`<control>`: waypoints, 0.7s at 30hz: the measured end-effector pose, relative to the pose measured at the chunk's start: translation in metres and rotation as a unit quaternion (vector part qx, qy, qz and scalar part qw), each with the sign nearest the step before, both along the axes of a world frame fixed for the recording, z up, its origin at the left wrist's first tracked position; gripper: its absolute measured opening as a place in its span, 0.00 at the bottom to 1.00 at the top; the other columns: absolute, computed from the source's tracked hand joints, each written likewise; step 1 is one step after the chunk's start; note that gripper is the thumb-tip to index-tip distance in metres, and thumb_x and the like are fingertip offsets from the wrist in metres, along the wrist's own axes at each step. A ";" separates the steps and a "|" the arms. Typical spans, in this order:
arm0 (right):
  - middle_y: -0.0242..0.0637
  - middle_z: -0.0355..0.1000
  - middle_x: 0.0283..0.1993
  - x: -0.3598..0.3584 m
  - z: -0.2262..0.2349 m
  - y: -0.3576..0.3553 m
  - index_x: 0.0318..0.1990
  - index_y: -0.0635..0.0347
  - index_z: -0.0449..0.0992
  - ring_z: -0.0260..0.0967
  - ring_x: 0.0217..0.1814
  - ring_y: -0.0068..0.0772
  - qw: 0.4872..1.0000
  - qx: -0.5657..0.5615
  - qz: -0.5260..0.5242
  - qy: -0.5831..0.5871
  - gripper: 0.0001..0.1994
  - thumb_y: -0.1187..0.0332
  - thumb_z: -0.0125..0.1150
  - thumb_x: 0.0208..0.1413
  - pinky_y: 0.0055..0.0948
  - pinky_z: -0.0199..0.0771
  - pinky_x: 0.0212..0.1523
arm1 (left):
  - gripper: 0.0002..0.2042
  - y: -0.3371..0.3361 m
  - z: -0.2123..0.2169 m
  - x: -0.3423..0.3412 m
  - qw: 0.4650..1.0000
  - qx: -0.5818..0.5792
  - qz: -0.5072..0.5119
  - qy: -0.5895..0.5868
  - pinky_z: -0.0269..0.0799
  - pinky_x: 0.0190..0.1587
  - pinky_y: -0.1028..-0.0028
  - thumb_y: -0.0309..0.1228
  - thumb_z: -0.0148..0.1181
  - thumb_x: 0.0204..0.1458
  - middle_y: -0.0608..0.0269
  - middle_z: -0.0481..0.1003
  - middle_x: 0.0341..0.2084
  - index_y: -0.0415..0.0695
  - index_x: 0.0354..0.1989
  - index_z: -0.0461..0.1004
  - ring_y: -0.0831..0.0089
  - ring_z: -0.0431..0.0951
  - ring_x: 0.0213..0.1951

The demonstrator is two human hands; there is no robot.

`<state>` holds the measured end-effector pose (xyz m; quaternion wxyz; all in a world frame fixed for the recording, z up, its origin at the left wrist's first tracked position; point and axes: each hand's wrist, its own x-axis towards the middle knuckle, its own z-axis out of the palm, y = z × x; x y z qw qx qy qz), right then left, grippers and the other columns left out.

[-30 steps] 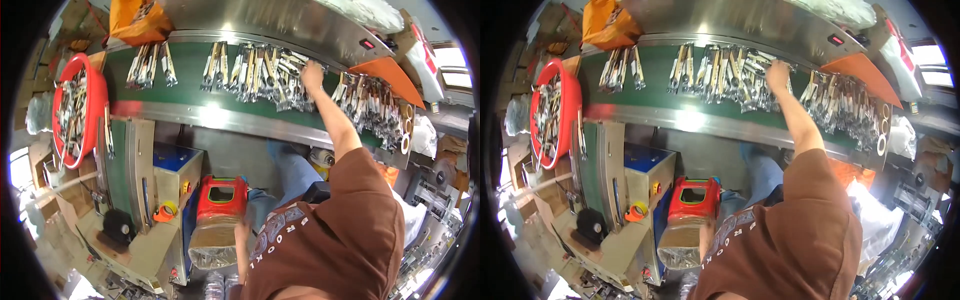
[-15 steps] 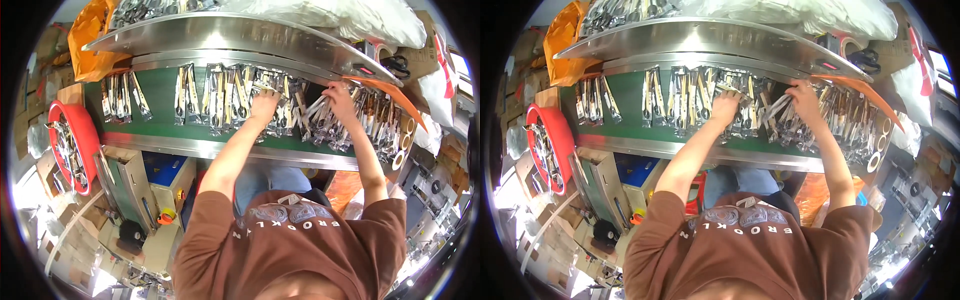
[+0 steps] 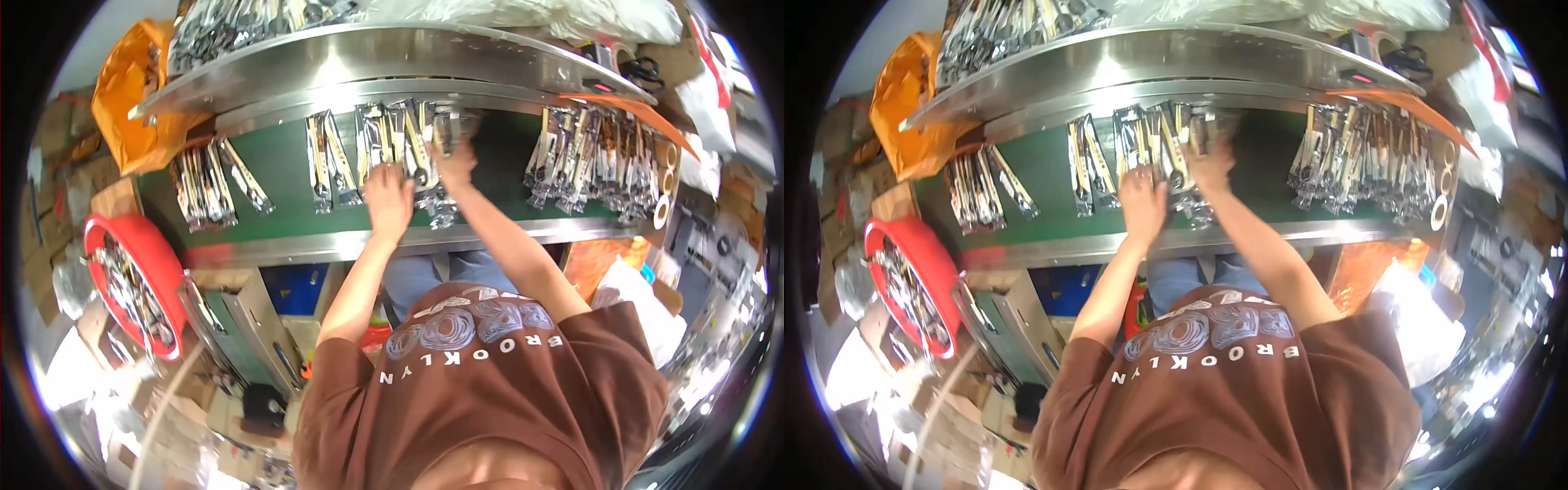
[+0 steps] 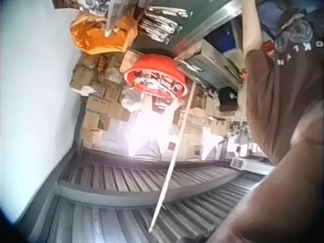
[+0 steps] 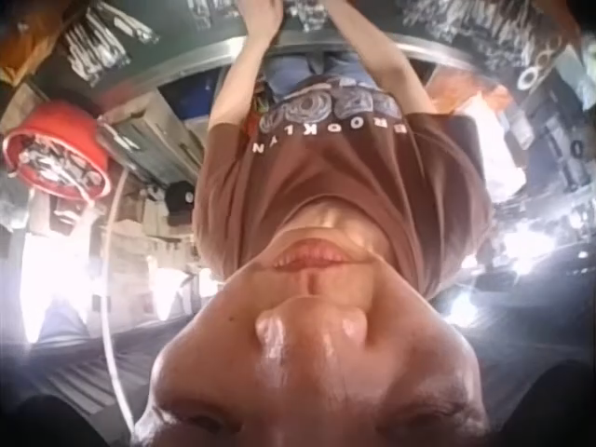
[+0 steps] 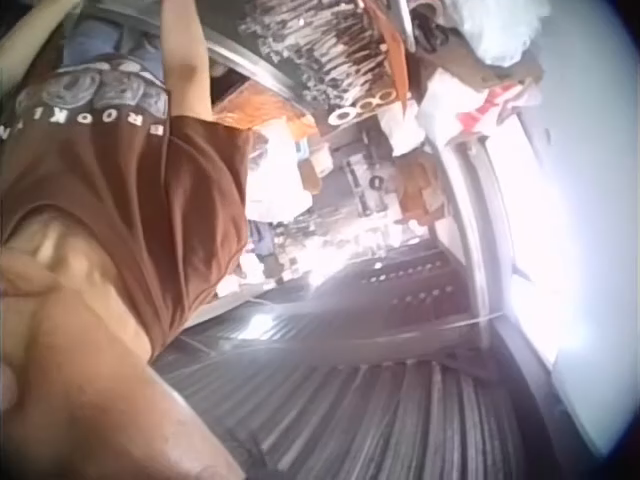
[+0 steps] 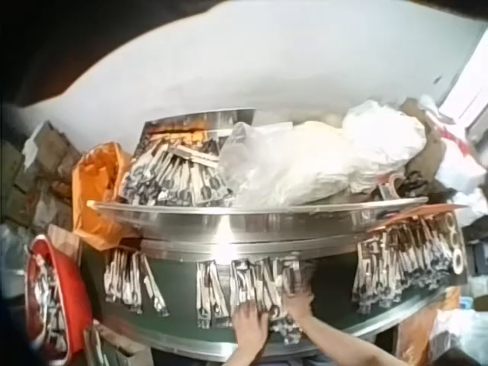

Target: Packaging metal handles into bags and inspecting wallets at a factory production line.

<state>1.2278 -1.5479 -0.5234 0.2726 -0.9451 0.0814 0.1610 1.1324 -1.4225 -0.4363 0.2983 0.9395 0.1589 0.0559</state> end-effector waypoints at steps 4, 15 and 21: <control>0.49 0.56 0.57 -0.073 0.010 0.137 0.59 0.58 0.53 0.54 0.56 0.54 0.996 0.002 -0.003 -0.084 0.39 0.48 0.58 0.43 0.47 0.59 0.53 | 0.17 0.110 -0.063 -0.056 0.999 0.013 -0.015 0.035 0.58 0.45 0.58 0.35 0.42 0.55 0.37 0.65 0.39 0.31 0.43 0.64 0.46 0.64 0.41; 0.57 0.64 0.50 0.038 0.109 0.097 0.47 0.71 0.66 0.61 0.54 0.49 0.904 0.368 0.157 0.152 0.28 0.51 0.51 0.51 0.39 0.59 0.54 | 0.23 0.301 -0.043 -0.111 0.900 0.338 0.247 0.120 0.63 0.44 0.56 0.42 0.48 0.54 0.43 0.67 0.41 0.32 0.47 0.62 0.46 0.67 0.42; 0.51 0.71 0.27 0.178 0.094 -0.278 0.30 0.70 0.69 0.70 0.28 0.52 0.877 -0.336 -0.144 -0.312 0.32 0.42 0.64 0.35 0.40 0.71 0.30 | 0.22 0.108 -0.023 0.016 0.986 0.104 0.129 -0.007 0.57 0.54 0.61 0.29 0.54 0.48 0.39 0.65 0.46 0.28 0.49 0.62 0.49 0.65 0.50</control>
